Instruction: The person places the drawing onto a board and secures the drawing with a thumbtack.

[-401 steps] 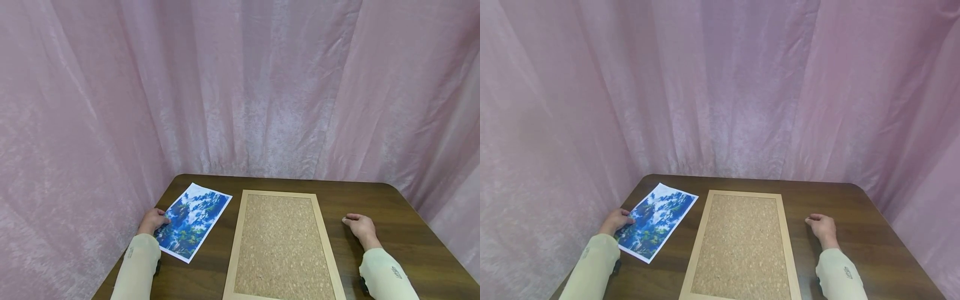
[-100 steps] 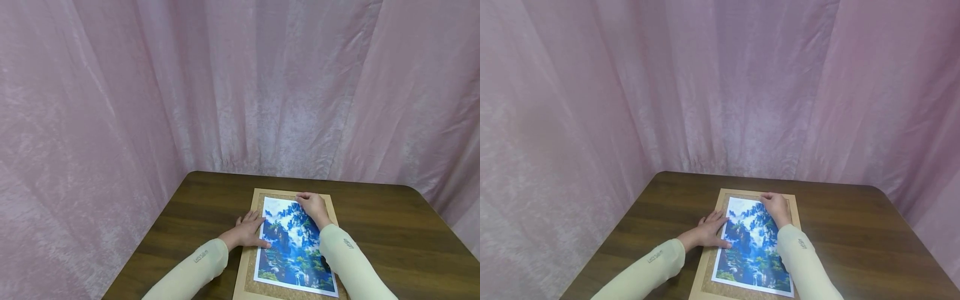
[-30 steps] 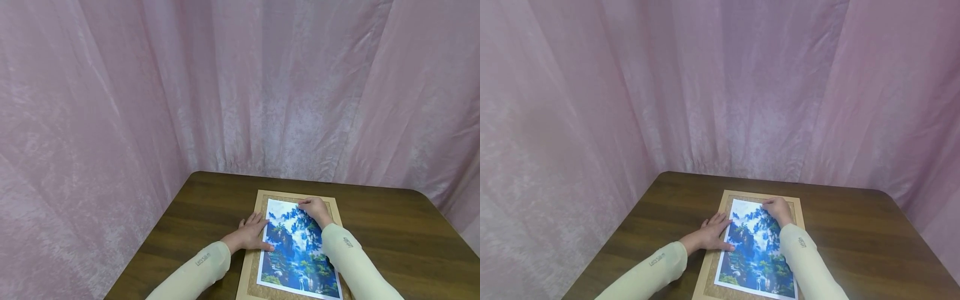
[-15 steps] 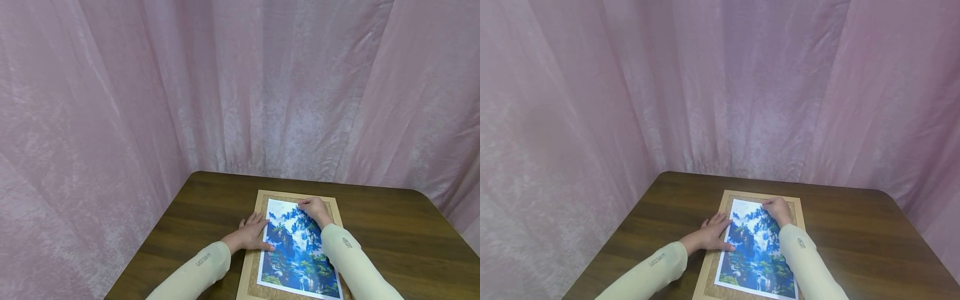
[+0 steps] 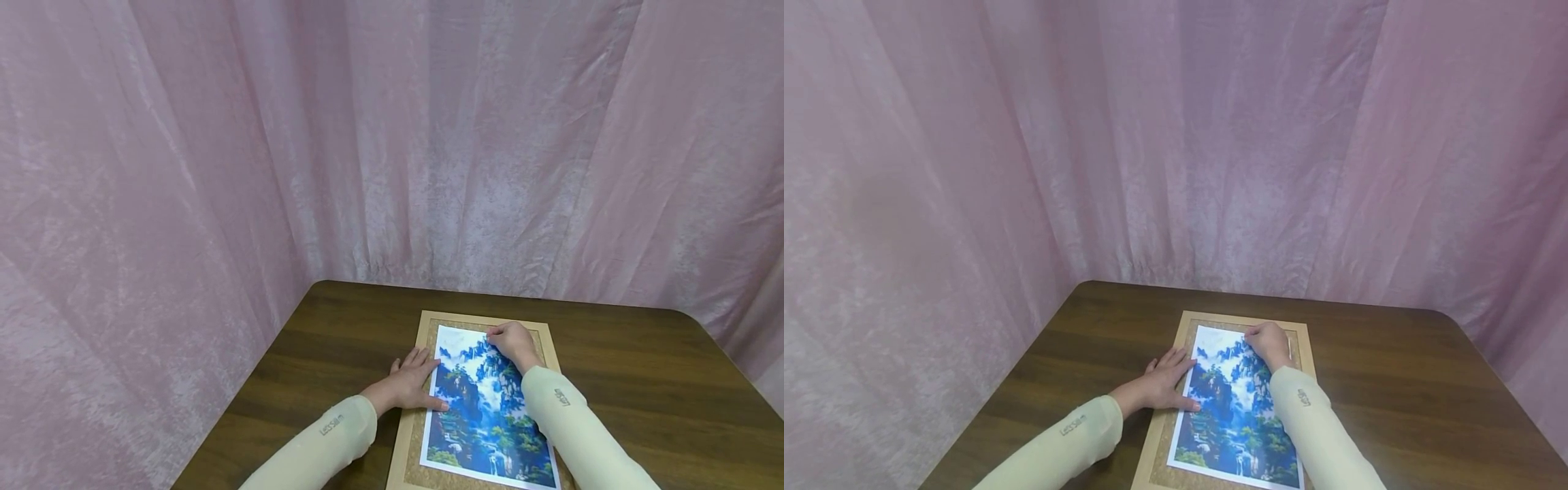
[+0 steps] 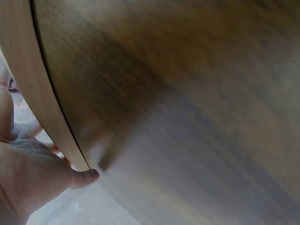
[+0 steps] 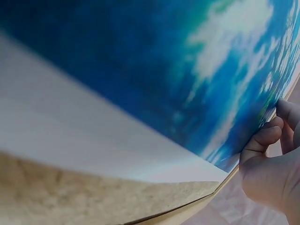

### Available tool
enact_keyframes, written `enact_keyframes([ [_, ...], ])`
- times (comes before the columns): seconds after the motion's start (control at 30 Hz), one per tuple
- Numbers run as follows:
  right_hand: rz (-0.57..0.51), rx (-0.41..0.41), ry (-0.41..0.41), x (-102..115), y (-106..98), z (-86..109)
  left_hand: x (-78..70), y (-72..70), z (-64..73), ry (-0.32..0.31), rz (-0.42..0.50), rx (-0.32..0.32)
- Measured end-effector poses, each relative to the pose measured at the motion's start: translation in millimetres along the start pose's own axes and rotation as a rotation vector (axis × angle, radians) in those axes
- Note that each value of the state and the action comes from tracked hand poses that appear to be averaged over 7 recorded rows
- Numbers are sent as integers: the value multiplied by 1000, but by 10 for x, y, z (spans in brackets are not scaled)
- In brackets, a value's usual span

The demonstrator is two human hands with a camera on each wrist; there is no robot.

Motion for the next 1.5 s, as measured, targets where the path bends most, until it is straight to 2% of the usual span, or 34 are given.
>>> enact_keyframes([
  [0.33,-17,-14,14,-6,-40,54,-25,0,-12,3,-4,6],
  [0.73,13,11,-20,-13,-15,51,20,16,-54,18,1,19],
  [1.0,-70,34,-34,-37,-35,46,22,-12,-85,10,-52,11],
  [1.13,-112,46,-37,-23,-143,61,15,-39,-98,22,-50,12],
  [1.27,-137,35,-19,-15,-317,37,40,-134,-138,51,-35,-6],
  [1.4,-141,24,10,-51,-497,16,123,-269,-194,60,5,-40],
  [1.5,-121,18,10,-116,-621,2,224,-371,-255,41,32,-78],
])
Point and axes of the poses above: each hand's wrist, its own z-axis away from the middle knuckle, its own y-axis out of the palm, x = y × z, the point moved 2 cm from there along -z, towards the middle knuckle, and after that the axes turned 12 degrees about -x, right-handed, at the moved point
